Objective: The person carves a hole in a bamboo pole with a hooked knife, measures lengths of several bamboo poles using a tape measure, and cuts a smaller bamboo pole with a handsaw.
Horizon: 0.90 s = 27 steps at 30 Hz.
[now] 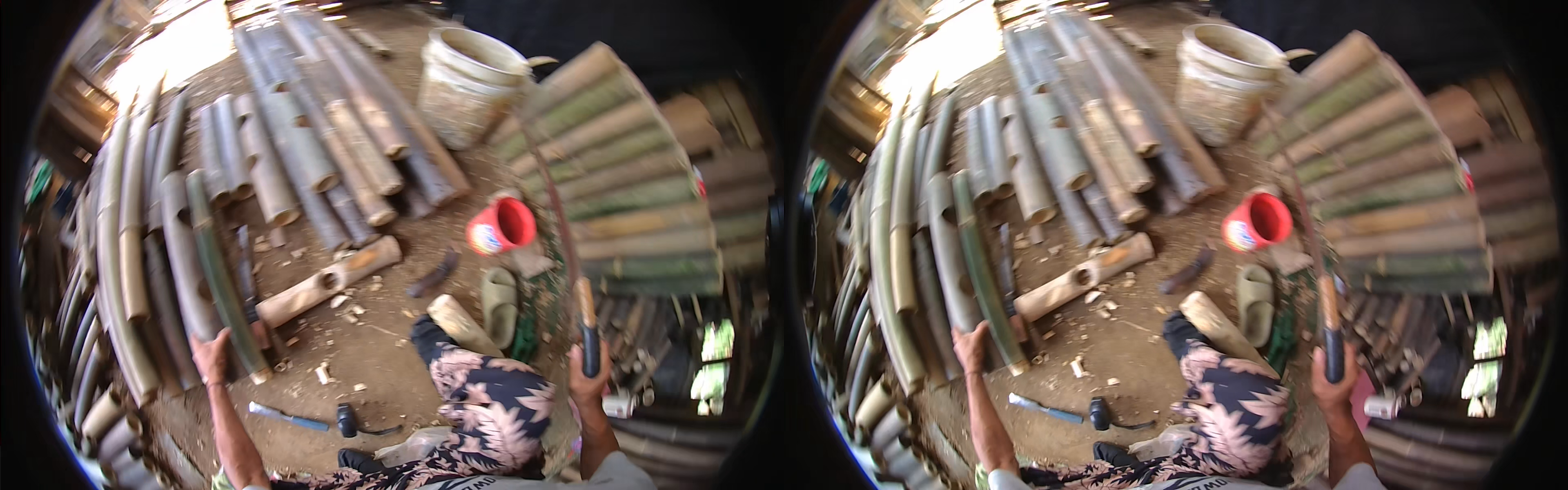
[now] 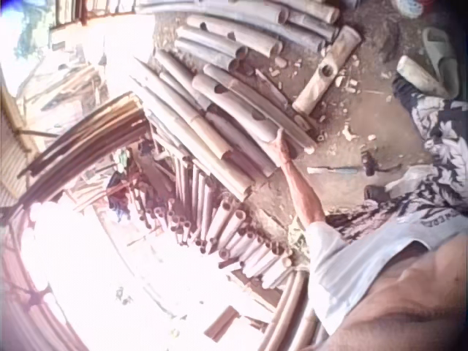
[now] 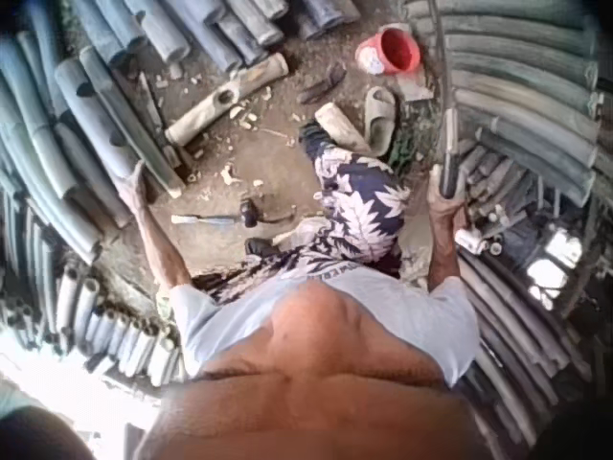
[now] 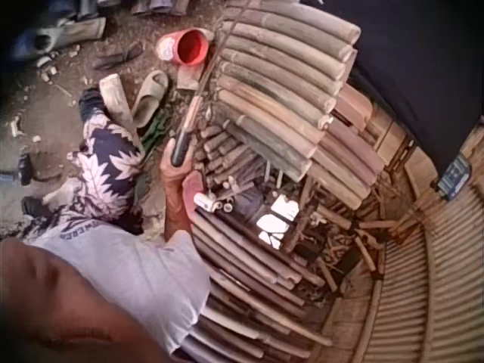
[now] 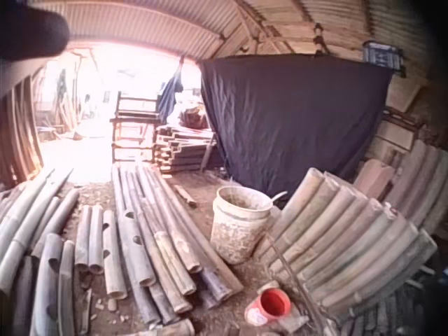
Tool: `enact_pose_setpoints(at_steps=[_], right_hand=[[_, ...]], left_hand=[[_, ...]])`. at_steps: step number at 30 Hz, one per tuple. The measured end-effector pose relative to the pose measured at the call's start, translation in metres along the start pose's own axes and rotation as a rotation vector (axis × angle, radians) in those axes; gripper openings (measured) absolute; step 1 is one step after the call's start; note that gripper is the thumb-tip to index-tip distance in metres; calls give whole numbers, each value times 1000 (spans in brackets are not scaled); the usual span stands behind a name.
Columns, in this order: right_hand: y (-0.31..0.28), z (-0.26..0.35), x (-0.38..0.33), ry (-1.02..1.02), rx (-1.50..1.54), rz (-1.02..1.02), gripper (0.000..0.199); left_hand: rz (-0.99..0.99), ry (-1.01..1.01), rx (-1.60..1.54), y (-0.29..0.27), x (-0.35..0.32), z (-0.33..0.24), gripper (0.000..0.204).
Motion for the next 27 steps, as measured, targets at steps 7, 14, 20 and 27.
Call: enact_pose_setpoints(at_steps=[7, 14, 20, 27], right_hand=[[-44, -70, -50, 86, -123, 6, 22], [36, -182, -66, -264, -424, 162, 43], [145, -325, -99, 61, -689, 734, 43], [193, -151, -121, -69, -126, 590, 74]], left_hand=[[-256, 290, 680, 6, 34, 18, 76], [-19, 279, 621, 20, 9, 53, 52], [197, 675, 889, 50, -181, 64, 69], [869, 715, 734, 78, -263, 165, 54]])
Point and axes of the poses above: each hand's wrist, its own x-axis towards the middle knuckle, its own y-axis out of the palm, z = x × y, the point moved 7 cm from there along x, towards the middle knuckle, and after that the axes turned 10 degrees about -x, right-handed, at the moved point
